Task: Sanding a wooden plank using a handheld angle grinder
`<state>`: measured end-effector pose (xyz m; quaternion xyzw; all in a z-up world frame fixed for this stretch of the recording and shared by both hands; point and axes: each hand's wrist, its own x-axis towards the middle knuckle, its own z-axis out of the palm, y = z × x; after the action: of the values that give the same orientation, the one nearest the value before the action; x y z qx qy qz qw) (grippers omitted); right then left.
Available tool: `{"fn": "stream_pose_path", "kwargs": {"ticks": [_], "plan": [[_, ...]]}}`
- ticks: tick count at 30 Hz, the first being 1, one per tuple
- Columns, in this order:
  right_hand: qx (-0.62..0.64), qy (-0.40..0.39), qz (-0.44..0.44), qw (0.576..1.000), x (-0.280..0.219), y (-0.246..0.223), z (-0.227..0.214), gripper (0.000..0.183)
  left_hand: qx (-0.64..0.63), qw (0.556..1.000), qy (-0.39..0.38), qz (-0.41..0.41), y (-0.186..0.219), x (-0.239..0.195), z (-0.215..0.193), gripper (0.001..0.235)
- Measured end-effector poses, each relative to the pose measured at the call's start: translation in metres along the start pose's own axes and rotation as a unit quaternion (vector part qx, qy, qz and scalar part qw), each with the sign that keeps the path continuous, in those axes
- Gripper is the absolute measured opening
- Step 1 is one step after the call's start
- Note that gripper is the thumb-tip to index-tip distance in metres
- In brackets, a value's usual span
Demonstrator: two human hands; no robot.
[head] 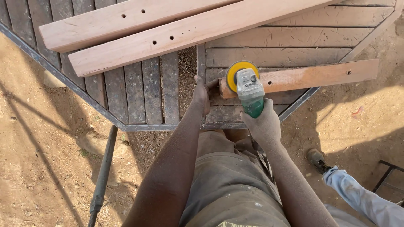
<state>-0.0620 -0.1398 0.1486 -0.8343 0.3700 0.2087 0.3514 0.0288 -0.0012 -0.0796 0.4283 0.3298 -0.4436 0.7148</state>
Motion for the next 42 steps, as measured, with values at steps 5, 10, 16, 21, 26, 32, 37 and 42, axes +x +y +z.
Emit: {"fn": "stream_pose_path", "kwargs": {"ticks": [5, 10, 16, 21, 26, 32, 37, 42], "plan": [[0.02, 0.009, 0.02, 1.0, -0.01, -0.008, -0.004, 0.062, -0.045, 0.999, -0.005, 0.029, -0.006, 0.007, -0.004, 0.102], [-0.028, -0.013, 0.007, 1.0, -0.006, -0.006, 0.009, 0.063, -0.032, 0.999, -0.027, 0.014, 0.002, -0.003, 0.0, 0.104], [-0.022, 0.003, 0.036, 0.999, -0.001, 0.013, -0.008, 0.066, -0.027, 0.999, -0.021, -0.003, 0.0, 0.006, -0.008, 0.107], [0.078, 0.112, 0.144, 0.98, 0.013, 0.056, -0.033, 0.066, -0.069, 0.997, -0.035, -0.005, -0.001, 0.009, -0.014, 0.104], [0.077, 0.144, 0.156, 0.974, 0.008, 0.047, -0.033, 0.059, -0.043, 0.999, 0.004, -0.006, 0.024, -0.035, 0.013, 0.102], [-0.034, 0.034, 0.116, 0.992, -0.003, 0.003, -0.021, 0.053, -0.042, 0.998, 0.054, -0.017, 0.045, -0.076, 0.039, 0.102], [-0.048, 0.007, 0.115, 0.992, 0.008, 0.001, -0.043, 0.051, -0.055, 0.997, 0.046, -0.011, 0.058, -0.08, 0.055, 0.101], [0.046, 0.153, 0.178, 0.971, 0.033, 0.072, -0.044, 0.06, -0.004, 0.997, 0.07, -0.036, 0.049, -0.07, 0.041, 0.102]]}}
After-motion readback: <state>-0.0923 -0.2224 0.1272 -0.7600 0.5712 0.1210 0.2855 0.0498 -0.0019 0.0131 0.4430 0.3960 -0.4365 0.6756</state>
